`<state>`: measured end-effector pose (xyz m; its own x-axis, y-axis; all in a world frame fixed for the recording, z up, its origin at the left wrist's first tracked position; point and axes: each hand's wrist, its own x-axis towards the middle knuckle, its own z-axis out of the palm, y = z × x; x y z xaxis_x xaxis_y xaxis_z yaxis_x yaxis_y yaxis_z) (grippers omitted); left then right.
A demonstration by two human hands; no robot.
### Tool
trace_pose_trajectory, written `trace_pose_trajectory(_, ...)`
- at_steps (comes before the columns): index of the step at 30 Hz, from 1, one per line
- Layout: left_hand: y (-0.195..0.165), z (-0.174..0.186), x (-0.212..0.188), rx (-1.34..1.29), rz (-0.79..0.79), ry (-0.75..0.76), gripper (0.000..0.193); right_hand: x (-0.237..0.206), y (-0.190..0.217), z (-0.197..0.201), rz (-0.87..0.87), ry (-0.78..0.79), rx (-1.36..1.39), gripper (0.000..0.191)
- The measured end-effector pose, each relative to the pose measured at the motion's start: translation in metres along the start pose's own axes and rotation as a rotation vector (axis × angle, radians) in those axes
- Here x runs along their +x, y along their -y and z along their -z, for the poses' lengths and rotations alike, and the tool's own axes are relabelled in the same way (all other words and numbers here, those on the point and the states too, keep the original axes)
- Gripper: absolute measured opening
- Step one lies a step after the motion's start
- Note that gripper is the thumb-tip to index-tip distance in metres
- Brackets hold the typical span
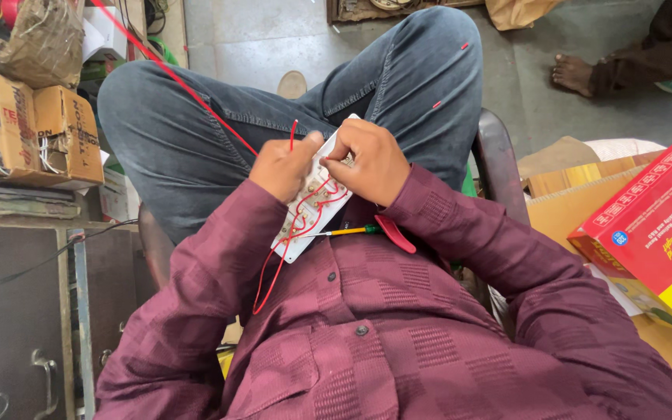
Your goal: The person sits cross-legged on a chair and wires a white multi-gang electrical switchboard resting on their lap. They use a screwdriver to tighten terminal screws and pliers to strip and cut red wires, connecting them between the switch terminals.
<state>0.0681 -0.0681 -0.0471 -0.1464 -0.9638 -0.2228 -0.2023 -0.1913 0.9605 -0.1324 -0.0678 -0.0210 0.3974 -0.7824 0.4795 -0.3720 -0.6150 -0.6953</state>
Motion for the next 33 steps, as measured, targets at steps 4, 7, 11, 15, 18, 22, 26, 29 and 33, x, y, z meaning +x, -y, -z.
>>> trace_pose_trajectory(4, -0.032, 0.016, -0.025, 0.559, -0.846, -0.222, 0.007, 0.002, -0.001, 0.005, -0.136, 0.012, 0.054, 0.023)
trace_pose_trajectory(7, -0.052, 0.02, -0.04, 0.806, -0.867, -0.131, 0.015, 0.001, 0.0, 0.004, -0.16, 0.018, 0.084, 0.021)
trace_pose_trajectory(11, -0.058, 0.02, -0.041, 0.976, -0.851, -0.032, 0.018, -0.001, 0.001, 0.003, -0.18, 0.026, 0.063, 0.021)
trace_pose_trajectory(15, -0.037, 0.003, -0.029, 0.694, -0.75, -0.099, 0.012, -0.003, 0.007, 0.002, -0.091, -0.013, 0.051, 0.018)
trace_pose_trajectory(18, -0.016, -0.013, -0.016, 0.206, -0.56, -0.119, 0.005, -0.003, 0.013, 0.001, -0.006, -0.077, 0.026, 0.012)
trace_pose_trajectory(22, 0.0, -0.004, -0.006, -0.214, -0.17, 0.026, 0.015, 0.0, 0.012, 0.007, -0.283, -0.025, 0.114, 0.016)
trace_pose_trajectory(26, -0.002, 0.009, -0.004, -0.196, -0.08, 0.104, 0.018, 0.003, 0.009, 0.009, -0.315, 0.025, 0.156, 0.017)
trace_pose_trajectory(29, -0.01, 0.007, -0.004, -0.079, -0.229, 0.109, 0.015, 0.003, 0.009, 0.009, -0.318, 0.034, 0.164, 0.017)
trace_pose_trajectory(33, -0.016, -0.001, -0.006, 0.062, -0.412, 0.049, 0.012, 0.004, 0.008, 0.01, -0.362, 0.031, 0.17, 0.018)
